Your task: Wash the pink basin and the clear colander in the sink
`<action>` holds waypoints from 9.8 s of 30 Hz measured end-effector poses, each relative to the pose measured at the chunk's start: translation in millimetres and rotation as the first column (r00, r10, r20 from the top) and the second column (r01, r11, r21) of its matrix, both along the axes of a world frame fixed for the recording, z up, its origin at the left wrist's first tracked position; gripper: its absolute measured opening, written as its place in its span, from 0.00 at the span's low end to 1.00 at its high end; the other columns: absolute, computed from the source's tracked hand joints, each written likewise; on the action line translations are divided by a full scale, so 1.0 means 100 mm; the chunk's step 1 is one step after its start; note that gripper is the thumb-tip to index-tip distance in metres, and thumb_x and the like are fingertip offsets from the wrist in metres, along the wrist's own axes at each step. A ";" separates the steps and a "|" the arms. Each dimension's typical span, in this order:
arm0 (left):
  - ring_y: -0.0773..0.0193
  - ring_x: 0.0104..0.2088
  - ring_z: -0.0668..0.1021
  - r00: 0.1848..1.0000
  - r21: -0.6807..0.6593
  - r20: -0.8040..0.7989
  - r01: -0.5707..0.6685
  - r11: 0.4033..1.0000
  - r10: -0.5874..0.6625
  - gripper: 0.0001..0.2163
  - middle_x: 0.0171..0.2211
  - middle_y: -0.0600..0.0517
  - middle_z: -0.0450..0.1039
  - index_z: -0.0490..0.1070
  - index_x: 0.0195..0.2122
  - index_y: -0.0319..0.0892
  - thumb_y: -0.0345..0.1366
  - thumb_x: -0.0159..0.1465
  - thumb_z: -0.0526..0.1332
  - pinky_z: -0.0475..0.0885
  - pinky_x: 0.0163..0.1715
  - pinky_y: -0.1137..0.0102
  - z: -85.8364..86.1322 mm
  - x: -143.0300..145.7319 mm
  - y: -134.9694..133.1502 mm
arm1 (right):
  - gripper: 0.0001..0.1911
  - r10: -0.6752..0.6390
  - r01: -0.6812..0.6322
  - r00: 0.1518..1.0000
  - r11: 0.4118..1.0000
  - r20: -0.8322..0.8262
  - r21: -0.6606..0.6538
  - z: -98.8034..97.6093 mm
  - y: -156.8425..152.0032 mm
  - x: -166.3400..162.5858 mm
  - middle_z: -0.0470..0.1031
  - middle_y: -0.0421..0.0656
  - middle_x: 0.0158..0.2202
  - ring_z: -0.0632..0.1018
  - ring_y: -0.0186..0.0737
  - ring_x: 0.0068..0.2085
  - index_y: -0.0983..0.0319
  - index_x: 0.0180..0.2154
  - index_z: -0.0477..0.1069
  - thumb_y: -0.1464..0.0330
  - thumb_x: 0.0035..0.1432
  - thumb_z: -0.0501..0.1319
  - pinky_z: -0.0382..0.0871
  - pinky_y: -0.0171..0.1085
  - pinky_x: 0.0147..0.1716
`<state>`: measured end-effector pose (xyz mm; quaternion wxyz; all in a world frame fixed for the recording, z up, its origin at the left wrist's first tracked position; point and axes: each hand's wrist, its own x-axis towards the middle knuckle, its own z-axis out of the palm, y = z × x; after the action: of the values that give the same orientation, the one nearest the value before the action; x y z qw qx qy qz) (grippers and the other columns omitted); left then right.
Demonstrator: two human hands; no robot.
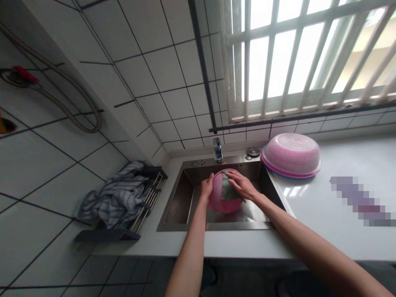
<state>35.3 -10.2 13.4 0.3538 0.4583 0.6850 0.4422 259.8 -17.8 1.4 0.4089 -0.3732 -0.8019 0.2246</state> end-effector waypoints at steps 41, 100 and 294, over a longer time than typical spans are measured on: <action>0.63 0.28 0.71 0.972 -0.004 0.235 0.028 1.000 -0.026 0.32 0.24 0.51 0.73 0.76 0.27 0.39 0.69 0.52 0.65 0.63 0.31 0.68 -0.16 -0.03 0.02 | 0.23 0.048 -0.058 0.995 0.992 0.091 0.115 0.10 0.00 -0.05 0.71 0.48 0.68 0.69 0.52 0.70 0.54 0.67 0.71 0.59 0.75 0.55 0.62 0.58 0.70; 0.63 0.26 0.66 0.987 0.030 0.026 0.156 0.987 -0.157 0.33 0.18 0.55 0.62 0.70 0.20 0.42 0.72 0.54 0.61 0.56 0.29 0.68 -0.09 0.10 0.08 | 0.24 -0.040 0.040 0.999 0.998 0.015 -0.038 -0.20 0.13 0.00 0.72 0.48 0.67 0.72 0.50 0.68 0.53 0.65 0.73 0.67 0.72 0.56 0.67 0.55 0.68; 0.61 0.30 0.74 0.951 0.029 0.232 0.205 0.978 -0.206 0.36 0.27 0.49 0.77 0.80 0.30 0.37 0.73 0.53 0.63 0.66 0.33 0.68 -0.12 0.09 -0.04 | 0.22 0.126 -0.186 0.952 0.961 0.279 0.202 0.09 -0.14 -0.17 0.72 0.44 0.67 0.70 0.55 0.68 0.48 0.64 0.73 0.61 0.72 0.61 0.63 0.61 0.69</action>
<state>44.5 -14.1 1.1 0.4750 0.4726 0.5860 0.4556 242.4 -31.3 10.4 0.3194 -0.2857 -0.8966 0.1121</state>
